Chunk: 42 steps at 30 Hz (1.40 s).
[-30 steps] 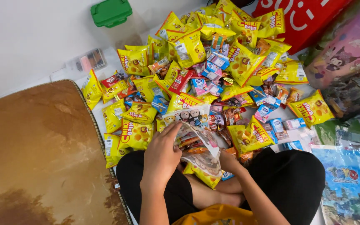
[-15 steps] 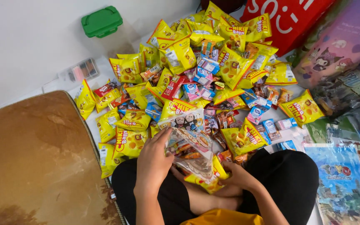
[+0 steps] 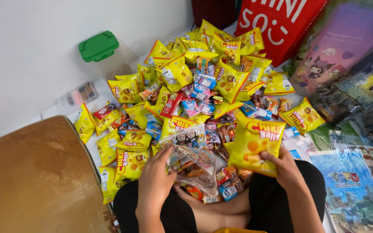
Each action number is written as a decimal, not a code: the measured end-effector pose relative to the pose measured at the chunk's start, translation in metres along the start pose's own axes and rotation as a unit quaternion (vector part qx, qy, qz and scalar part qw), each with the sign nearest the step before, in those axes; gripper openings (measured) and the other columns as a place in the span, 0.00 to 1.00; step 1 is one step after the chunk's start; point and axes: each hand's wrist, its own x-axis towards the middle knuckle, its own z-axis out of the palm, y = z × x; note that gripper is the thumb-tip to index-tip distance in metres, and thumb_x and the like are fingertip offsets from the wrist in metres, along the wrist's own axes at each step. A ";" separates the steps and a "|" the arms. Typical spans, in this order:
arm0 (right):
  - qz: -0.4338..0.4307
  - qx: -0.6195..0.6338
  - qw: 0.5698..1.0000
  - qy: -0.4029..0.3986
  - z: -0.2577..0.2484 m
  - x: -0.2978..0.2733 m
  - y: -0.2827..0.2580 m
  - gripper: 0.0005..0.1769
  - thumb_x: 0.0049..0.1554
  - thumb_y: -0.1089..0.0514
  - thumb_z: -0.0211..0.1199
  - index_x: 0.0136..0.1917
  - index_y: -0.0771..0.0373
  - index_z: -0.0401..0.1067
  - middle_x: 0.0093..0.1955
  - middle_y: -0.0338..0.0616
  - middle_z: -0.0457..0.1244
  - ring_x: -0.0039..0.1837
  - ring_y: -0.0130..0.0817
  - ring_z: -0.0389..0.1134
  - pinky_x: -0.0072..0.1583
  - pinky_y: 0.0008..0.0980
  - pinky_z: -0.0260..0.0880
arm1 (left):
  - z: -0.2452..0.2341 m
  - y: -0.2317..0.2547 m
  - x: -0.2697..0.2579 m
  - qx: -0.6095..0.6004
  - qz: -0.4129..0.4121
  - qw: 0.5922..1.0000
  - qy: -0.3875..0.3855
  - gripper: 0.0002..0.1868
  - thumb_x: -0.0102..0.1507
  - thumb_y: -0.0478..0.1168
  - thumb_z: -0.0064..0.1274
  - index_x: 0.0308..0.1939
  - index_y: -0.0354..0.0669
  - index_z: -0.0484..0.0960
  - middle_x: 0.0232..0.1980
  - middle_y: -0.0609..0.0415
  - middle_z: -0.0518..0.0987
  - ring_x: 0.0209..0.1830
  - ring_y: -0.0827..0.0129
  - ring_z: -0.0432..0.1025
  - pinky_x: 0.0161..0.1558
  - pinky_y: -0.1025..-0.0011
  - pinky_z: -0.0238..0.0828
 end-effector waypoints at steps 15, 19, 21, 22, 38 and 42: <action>-0.028 -0.019 0.999 -0.025 0.131 0.039 -0.073 0.25 0.45 0.62 0.73 0.55 0.70 0.72 0.50 0.54 0.72 0.43 0.43 0.73 0.41 0.41 0.76 | 0.000 0.003 0.010 0.036 -0.056 0.996 -0.053 0.44 0.59 0.33 0.59 0.77 0.62 0.61 0.79 0.70 0.64 0.73 0.57 0.62 0.67 0.50 0.69; -0.026 -0.002 0.999 -0.030 0.138 0.042 -0.071 0.23 0.45 0.66 0.72 0.53 0.70 0.69 0.52 0.60 0.72 0.47 0.50 0.75 0.45 0.43 0.78 | -0.002 0.005 0.009 0.031 -0.075 0.994 -0.067 0.45 0.60 0.35 0.61 0.78 0.64 0.59 0.79 0.72 0.62 0.75 0.59 0.60 0.70 0.51 0.67; -0.028 -0.004 0.999 -0.025 0.136 0.044 -0.068 0.23 0.44 0.66 0.73 0.52 0.70 0.69 0.52 0.60 0.72 0.47 0.50 0.75 0.45 0.44 0.78 | -0.001 0.004 0.010 0.029 -0.072 0.995 -0.065 0.46 0.60 0.35 0.62 0.78 0.64 0.59 0.80 0.71 0.62 0.75 0.59 0.60 0.71 0.51 0.67; -0.027 -0.010 0.999 -0.028 0.136 0.043 -0.068 0.24 0.44 0.66 0.73 0.53 0.71 0.69 0.52 0.60 0.72 0.48 0.50 0.75 0.47 0.44 0.78 | -0.001 0.003 0.010 0.033 -0.069 0.995 -0.063 0.45 0.59 0.35 0.61 0.78 0.64 0.60 0.79 0.72 0.63 0.74 0.58 0.61 0.70 0.51 0.68; 0.047 0.013 0.984 -0.171 0.181 -0.057 -0.057 0.49 0.29 0.76 0.76 0.65 0.70 0.64 0.61 0.66 0.70 0.66 0.64 0.73 0.68 0.64 0.73 | -0.012 0.023 -0.002 -0.140 -0.063 0.987 0.046 0.31 0.54 0.42 0.49 0.62 0.66 0.83 0.61 0.62 0.84 0.65 0.60 0.74 0.57 0.62 0.72; -0.032 -0.103 0.972 -0.209 0.160 -0.038 -0.002 0.35 0.31 0.70 0.83 0.54 0.71 0.77 0.52 0.54 0.76 0.53 0.42 0.78 0.56 0.45 0.82 | 0.029 -0.042 0.017 -0.055 0.217 0.970 0.100 0.30 0.59 0.44 0.56 0.66 0.46 0.76 0.69 0.50 0.77 0.71 0.60 0.69 0.65 0.66 0.63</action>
